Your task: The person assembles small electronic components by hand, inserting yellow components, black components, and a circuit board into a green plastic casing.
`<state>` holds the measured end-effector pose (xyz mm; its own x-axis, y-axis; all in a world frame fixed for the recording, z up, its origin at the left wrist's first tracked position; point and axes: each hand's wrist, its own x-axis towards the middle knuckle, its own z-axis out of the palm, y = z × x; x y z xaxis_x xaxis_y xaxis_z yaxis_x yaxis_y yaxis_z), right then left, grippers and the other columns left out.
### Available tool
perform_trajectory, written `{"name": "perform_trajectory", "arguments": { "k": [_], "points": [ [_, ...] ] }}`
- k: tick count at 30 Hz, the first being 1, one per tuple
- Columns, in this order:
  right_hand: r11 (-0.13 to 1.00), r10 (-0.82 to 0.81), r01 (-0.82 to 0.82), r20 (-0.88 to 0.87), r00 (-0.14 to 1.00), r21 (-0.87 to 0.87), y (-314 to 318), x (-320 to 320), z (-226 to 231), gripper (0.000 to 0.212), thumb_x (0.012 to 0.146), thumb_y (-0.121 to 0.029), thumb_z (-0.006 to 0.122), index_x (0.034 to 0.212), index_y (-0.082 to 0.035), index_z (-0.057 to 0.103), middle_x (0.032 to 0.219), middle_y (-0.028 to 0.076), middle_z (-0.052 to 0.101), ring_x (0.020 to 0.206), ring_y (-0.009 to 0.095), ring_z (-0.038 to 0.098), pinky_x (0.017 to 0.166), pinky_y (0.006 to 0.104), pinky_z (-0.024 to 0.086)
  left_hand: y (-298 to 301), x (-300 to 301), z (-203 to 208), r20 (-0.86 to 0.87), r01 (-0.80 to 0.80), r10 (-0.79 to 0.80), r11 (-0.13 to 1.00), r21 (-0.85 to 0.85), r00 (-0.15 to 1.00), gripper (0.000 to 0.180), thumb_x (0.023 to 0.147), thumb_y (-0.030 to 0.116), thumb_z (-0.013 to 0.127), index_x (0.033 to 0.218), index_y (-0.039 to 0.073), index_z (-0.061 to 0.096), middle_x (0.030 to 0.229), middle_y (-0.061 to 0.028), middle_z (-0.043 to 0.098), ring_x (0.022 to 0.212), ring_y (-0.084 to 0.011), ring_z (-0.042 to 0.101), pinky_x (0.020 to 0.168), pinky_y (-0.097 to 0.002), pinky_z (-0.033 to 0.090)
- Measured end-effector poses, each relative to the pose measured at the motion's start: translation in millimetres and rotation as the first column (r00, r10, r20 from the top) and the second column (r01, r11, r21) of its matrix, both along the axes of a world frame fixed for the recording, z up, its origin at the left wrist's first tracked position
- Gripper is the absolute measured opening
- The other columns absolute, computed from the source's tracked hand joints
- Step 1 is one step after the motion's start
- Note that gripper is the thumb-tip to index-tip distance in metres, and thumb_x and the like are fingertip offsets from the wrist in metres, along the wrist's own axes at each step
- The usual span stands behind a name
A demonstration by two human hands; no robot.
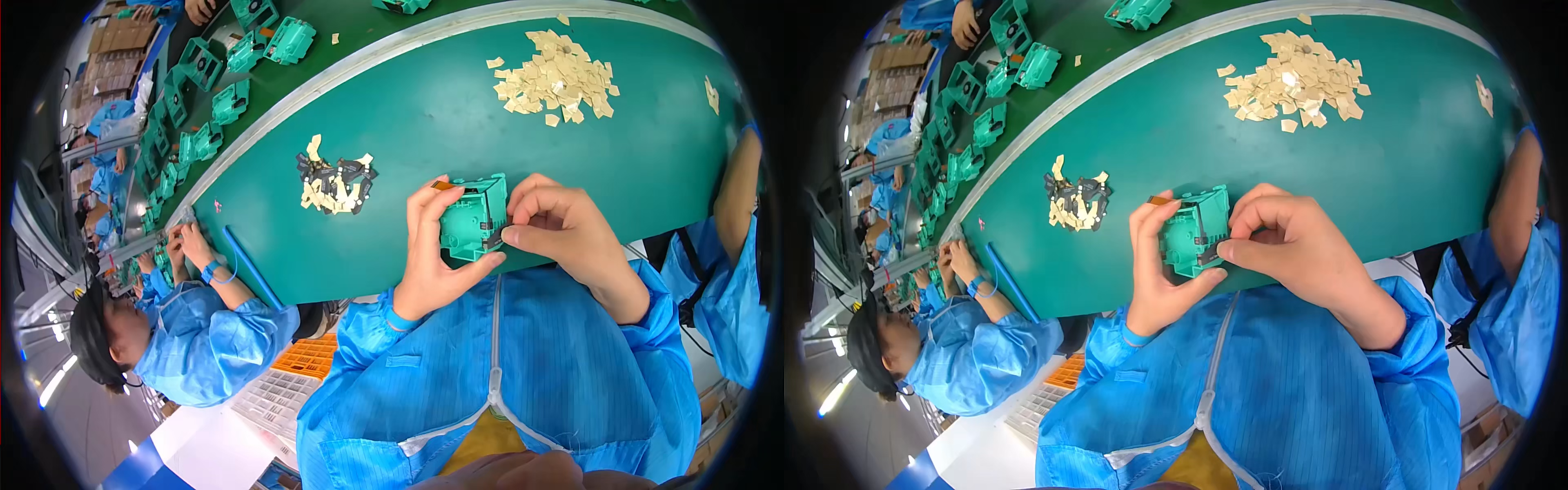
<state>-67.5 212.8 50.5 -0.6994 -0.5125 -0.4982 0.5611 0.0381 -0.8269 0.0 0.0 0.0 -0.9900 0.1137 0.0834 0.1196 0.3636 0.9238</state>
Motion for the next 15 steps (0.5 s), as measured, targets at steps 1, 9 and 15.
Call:
{"name": "perform_trajectory", "arguments": {
  "k": [1,9,15],
  "points": [
    [1.000,-0.007,0.007,0.008,1.000,-0.005,-0.4,-0.4,1.9,0.009,0.088,0.000,0.074,0.085,0.001,0.065,0.104,0.003,0.055,0.084,0.007,0.057,0.071,0.0218,0.045,-0.8,-0.9,1.6,0.005,0.013,-0.013,1.000,-0.009,1.000,0.092,0.070,0.020,0.092,0.146,0.008,0.042,0.145,-0.0179,0.037,0.139,-0.0366,0.039,0.113,-0.0503,0.037],
    [0.997,-0.049,0.059,-0.161,0.986,0.055,-5.1,6.5,9.8,0.011,0.087,0.002,0.073,0.083,0.003,0.062,0.102,0.005,0.056,0.086,0.011,0.062,0.078,0.0255,0.053,-7.1,-4.0,15.0,0.128,0.057,-0.074,0.990,0.131,0.989,0.084,0.071,0.019,0.090,0.142,0.007,0.047,0.142,-0.0171,0.042,0.135,-0.0352,0.043,0.112,-0.0467,0.038],
    [0.983,-0.033,0.100,-0.390,0.920,0.153,-10.7,11.2,11.3,0.011,0.085,0.003,0.073,0.083,0.004,0.062,0.101,0.010,0.059,0.084,0.018,0.067,0.078,0.0299,0.058,0.3,-2.6,17.2,0.343,-0.110,-0.041,0.906,0.409,0.939,0.069,0.079,0.006,0.081,0.140,0.006,0.050,0.143,-0.0126,0.042,0.135,-0.0256,0.047,0.110,-0.0419,0.044]
  ]
}}
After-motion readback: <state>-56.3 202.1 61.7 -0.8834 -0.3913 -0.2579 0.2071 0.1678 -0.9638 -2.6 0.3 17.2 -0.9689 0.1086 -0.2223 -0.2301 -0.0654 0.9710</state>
